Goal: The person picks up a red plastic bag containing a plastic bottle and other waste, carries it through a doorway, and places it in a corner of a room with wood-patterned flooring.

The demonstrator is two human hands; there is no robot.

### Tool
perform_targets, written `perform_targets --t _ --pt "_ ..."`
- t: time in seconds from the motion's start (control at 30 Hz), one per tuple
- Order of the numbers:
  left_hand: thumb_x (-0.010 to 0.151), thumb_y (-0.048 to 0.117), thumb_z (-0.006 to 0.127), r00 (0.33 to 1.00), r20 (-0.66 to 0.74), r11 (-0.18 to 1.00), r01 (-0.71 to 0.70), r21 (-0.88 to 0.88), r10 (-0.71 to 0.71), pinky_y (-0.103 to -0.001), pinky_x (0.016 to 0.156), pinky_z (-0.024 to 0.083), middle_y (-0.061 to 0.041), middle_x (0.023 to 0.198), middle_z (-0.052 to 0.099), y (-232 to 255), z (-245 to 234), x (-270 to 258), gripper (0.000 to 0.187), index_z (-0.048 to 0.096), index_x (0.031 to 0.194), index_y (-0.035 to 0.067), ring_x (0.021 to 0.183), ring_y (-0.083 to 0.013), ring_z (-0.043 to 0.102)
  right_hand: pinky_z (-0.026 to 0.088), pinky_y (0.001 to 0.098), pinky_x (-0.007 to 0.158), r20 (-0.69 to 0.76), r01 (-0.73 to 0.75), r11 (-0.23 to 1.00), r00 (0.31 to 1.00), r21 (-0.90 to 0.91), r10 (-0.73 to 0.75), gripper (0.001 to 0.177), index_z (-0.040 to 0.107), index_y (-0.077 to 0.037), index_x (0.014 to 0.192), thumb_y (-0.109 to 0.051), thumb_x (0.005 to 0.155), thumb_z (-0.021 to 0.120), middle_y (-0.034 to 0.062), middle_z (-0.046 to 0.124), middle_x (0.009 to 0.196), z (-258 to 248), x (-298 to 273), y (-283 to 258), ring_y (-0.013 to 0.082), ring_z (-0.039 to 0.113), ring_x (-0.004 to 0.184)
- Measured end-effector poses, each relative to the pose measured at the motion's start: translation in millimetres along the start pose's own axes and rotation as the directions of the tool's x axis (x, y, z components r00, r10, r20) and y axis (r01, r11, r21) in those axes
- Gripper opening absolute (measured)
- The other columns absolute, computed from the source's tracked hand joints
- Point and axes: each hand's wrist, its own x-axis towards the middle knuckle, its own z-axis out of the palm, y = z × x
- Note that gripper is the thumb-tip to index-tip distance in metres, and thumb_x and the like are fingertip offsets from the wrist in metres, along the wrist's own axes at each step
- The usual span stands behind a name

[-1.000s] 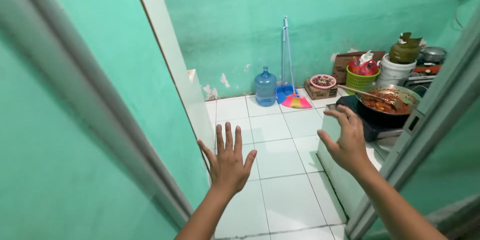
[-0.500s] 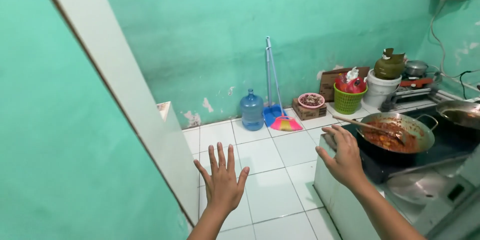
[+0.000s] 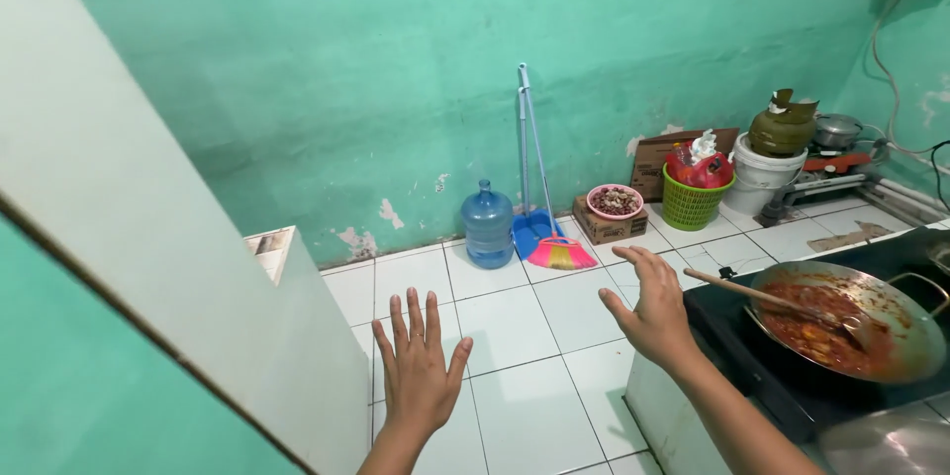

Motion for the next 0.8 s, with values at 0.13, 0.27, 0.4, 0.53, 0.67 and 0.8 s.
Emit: perform_targets --t 0.13,0.27,0.4,0.53,0.67,0.8 --pt "0.101 0.055 0.044 0.995 0.098 0.988 -0.019 -0.154 0.034 -0.063 0.118 0.002 -0.026 0.166 0.013 -47 42 40 0.083 0.018 0.159 0.001 0.153 -0.0421 0.008 0.036 0.0491 0.112 -0.041 -0.005 0.999 0.999 -0.039 0.004 0.064 0.054 -0.010 0.138 -0.027 0.080 0.077 0.0171 0.053 0.141 43 39 21 0.0375 0.047 0.134" --pt "0.100 0.056 0.042 0.988 0.143 0.993 -0.048 -0.111 0.064 -0.069 0.115 0.000 -0.025 0.166 0.013 -102 84 87 0.083 0.015 0.160 0.004 0.151 -0.0405 0.016 0.036 0.0493 0.114 -0.110 0.000 0.998 0.994 -0.071 -0.008 0.062 0.057 -0.010 0.137 -0.026 0.081 0.077 0.0171 0.052 0.145 103 96 30 0.0380 0.046 0.135" --pt "0.100 0.060 0.036 0.893 0.443 0.996 0.048 0.073 -0.076 -0.076 0.110 -0.006 -0.028 0.170 0.006 -150 123 142 0.087 0.008 0.166 0.012 0.147 -0.0391 0.018 0.034 0.0496 0.113 -0.126 -0.014 0.996 0.992 -0.083 0.004 0.060 0.060 -0.011 0.137 -0.027 0.081 0.077 0.0191 0.050 0.146 173 144 28 0.0387 0.044 0.137" --pt "0.101 0.061 0.035 0.944 0.328 0.998 -0.047 0.045 0.030 -0.073 0.112 -0.005 -0.027 0.160 0.018 -187 176 179 0.084 0.011 0.160 0.007 0.150 -0.0430 0.013 0.035 0.0490 0.114 -0.078 -0.076 0.992 0.995 -0.105 0.068 0.062 0.059 -0.012 0.140 -0.027 0.082 0.077 0.0176 0.049 0.149 221 170 44 0.0385 0.043 0.139" --pt "0.101 0.058 0.038 0.975 0.147 0.984 -0.156 -0.088 0.168 -0.067 0.115 -0.003 -0.025 0.162 0.022 -205 235 221 0.085 0.015 0.159 0.001 0.150 -0.0421 0.013 0.037 0.0486 0.114 -0.076 -0.119 0.985 0.991 -0.125 0.110 0.067 0.055 -0.011 0.143 -0.026 0.082 0.076 0.0160 0.050 0.149 240 210 75 0.0370 0.044 0.139" --pt "0.102 0.058 0.038 0.971 0.167 0.980 -0.148 -0.133 0.169 -0.064 0.118 -0.003 -0.023 0.164 0.020 -205 284 270 0.083 0.016 0.158 0.001 0.153 -0.0383 0.012 0.036 0.0488 0.116 -0.093 -0.045 0.994 0.995 -0.103 0.036 0.071 0.050 -0.007 0.148 -0.025 0.083 0.074 0.0159 0.052 0.151 271 272 106 0.0369 0.044 0.142"
